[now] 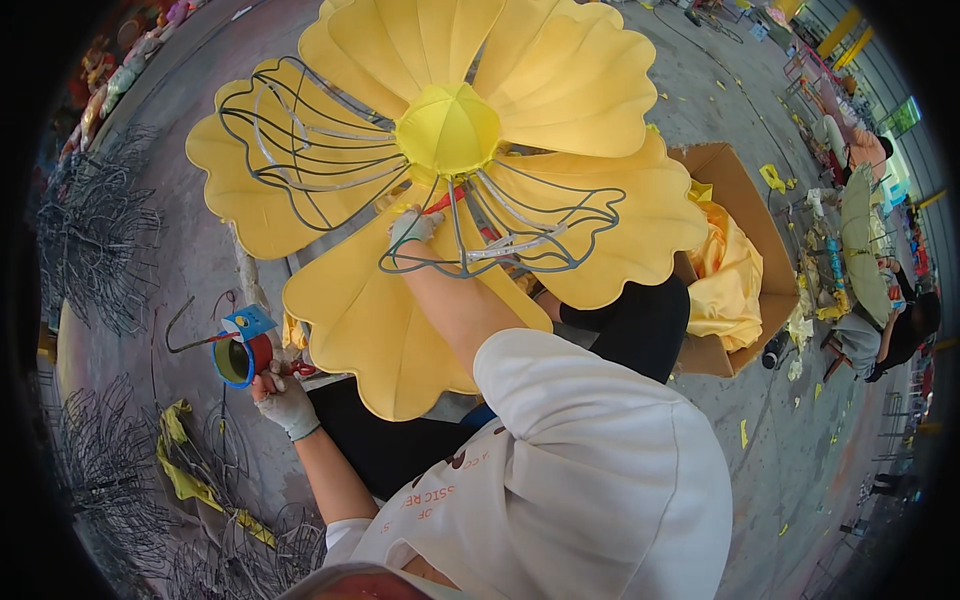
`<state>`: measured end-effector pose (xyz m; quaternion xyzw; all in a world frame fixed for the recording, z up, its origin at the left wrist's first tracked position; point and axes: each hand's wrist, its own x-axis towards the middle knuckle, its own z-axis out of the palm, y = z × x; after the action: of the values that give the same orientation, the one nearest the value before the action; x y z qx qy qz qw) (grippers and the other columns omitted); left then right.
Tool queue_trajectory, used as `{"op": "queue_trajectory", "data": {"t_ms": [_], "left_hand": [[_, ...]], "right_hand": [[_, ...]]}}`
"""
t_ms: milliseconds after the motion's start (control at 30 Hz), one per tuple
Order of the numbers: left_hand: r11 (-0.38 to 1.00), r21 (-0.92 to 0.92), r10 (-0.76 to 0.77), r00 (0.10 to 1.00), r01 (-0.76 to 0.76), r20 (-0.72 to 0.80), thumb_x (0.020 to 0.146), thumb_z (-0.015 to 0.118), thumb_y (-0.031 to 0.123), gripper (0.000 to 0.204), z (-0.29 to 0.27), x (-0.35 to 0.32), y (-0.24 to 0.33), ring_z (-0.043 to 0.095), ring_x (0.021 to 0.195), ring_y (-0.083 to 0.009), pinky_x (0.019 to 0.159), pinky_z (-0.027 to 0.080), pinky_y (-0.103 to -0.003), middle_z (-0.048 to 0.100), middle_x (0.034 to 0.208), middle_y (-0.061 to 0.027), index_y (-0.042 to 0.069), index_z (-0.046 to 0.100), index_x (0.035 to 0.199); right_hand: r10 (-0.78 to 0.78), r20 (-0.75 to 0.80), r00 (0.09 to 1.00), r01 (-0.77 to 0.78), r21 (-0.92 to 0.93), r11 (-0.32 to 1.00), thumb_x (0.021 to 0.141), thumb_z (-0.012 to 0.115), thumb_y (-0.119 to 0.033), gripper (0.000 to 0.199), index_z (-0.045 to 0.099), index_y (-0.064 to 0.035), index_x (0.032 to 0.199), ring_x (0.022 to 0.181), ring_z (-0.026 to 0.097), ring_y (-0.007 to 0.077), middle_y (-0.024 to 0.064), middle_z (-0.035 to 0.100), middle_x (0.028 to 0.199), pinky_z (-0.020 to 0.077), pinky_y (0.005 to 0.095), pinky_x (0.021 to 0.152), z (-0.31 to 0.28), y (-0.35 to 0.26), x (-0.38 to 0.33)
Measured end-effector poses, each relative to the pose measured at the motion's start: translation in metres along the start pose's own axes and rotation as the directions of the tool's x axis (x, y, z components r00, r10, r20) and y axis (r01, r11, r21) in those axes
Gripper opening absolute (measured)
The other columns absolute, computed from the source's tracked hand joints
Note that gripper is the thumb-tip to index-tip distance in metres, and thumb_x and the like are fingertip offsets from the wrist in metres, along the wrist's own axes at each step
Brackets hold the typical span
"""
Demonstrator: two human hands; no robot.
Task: Painting black decorative lines onto a large yellow artificial flower.
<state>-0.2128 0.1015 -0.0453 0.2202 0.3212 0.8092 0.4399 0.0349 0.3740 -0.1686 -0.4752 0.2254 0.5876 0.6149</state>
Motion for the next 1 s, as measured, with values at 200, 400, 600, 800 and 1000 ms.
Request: {"op": "queue_trajectory", "data": {"t_ms": [200,400,600,800,1000], "left_hand": [[0.999,0.023,0.024,0.998,-0.023,-0.050,0.086,0.051,0.023,0.033,-0.009,-0.002,0.004,0.045,0.074,-0.0148,0.082,0.034,-0.026,0.032,0.056,0.0029,0.017,0.032,0.061],[0.999,-0.041,-0.016,1.000,0.017,0.022,0.085,0.051,0.021,0.032,-0.003,0.005,-0.001,0.046,0.076,-0.0154,0.081,0.034,-0.027,0.033,0.058,0.0023,0.017,0.031,0.061],[1.000,-0.002,-0.014,1.000,0.014,-0.003,0.087,0.051,0.022,0.034,-0.007,0.002,0.001,0.046,0.075,-0.0151,0.083,0.034,-0.027,0.032,0.055,0.0025,0.017,0.032,0.060],[0.812,-0.572,-0.197,0.977,0.118,-0.077,0.091,0.045,0.016,0.030,-0.005,-0.004,0.003,0.044,0.074,-0.0140,0.082,0.035,-0.026,0.034,0.060,0.0018,0.015,0.033,0.064],[0.985,0.125,0.106,0.987,-0.120,0.120,0.093,0.041,0.013,0.029,-0.019,0.010,-0.009,0.042,0.073,-0.0133,0.078,0.036,-0.025,0.035,0.062,0.0015,0.013,0.033,0.065]], "right_hand": [[-0.337,-0.090,0.937,0.237,-0.544,0.805,0.089,0.044,-0.029,0.013,0.051,-0.0180,0.091,0.065,0.056,0.0221,0.0036,0.058,0.084,0.0412,0.0320,0.048,-0.004,0.005,-0.080],[-0.206,0.190,0.960,0.267,-0.392,0.881,0.084,0.042,-0.042,0.022,0.049,-0.0208,0.085,0.059,0.050,0.0209,0.0023,0.055,0.079,0.0354,0.0320,0.050,-0.033,0.027,0.026],[0.139,0.625,0.768,-0.143,-0.044,0.989,0.077,0.045,-0.051,0.030,0.043,-0.0216,0.075,0.042,0.037,0.0177,0.0020,0.047,0.068,0.0227,0.0321,0.037,-0.050,0.030,0.015],[-0.074,0.431,0.899,0.123,-0.088,0.988,0.088,0.039,-0.025,0.010,0.040,-0.0191,0.081,0.041,0.038,0.0138,0.0021,0.043,0.066,0.0219,0.0279,0.035,-0.030,0.009,-0.132],[-0.203,0.352,0.914,0.279,-0.180,0.943,0.090,0.034,-0.014,0.007,0.038,-0.0183,0.086,0.042,0.036,0.0120,0.0022,0.040,0.064,0.0224,0.0262,0.034,-0.033,0.000,-0.126]]}}
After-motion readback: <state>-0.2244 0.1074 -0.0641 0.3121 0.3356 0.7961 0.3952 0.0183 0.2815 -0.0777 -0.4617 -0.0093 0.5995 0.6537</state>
